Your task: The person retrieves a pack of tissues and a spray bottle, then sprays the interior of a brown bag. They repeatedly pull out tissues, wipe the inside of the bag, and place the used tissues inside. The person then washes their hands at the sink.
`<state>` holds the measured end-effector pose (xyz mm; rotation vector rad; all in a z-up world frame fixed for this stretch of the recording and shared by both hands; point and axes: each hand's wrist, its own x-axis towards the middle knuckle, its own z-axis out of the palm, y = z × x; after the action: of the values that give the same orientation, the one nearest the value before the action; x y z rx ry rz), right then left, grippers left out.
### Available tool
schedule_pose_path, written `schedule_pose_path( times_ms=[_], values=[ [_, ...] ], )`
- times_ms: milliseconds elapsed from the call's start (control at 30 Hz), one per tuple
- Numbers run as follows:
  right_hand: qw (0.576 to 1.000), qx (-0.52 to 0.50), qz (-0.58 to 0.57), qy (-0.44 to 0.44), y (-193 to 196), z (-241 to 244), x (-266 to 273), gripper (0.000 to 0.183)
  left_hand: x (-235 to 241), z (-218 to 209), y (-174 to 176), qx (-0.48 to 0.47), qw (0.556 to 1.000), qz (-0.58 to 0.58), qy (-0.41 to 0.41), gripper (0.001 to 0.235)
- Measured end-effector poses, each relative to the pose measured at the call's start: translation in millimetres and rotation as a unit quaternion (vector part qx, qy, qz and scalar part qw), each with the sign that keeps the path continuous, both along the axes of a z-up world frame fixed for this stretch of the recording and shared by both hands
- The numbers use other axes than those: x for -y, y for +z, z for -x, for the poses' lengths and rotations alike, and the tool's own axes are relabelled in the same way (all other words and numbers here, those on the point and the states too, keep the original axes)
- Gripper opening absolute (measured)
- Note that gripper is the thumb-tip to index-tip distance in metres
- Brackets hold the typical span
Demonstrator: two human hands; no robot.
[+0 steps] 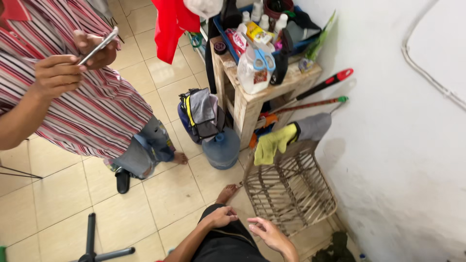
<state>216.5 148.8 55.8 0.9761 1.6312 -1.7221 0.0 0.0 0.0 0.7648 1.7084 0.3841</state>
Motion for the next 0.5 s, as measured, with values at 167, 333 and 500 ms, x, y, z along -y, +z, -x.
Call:
schedule_pose_path(
  times_ms=[167, 333, 500],
  values=[
    [0.986, -0.083, -0.134, 0.055, 74, 84, -38, 0.032, -48, 33, 11, 0.098, 0.967, -0.195, 0.134, 0.028],
    [0.958, -0.22, -0.186, 0.021, 148, 194, -95, 0.027, -134, 117, 76, 0.097, 0.889, -0.372, 0.248, 0.034],
    [0.918, -0.246, -0.31, 0.034, 227, 319, -163, 0.029, -245, 233, 133, 0.013, 0.797, -0.496, 0.344, 0.032]
  ],
)
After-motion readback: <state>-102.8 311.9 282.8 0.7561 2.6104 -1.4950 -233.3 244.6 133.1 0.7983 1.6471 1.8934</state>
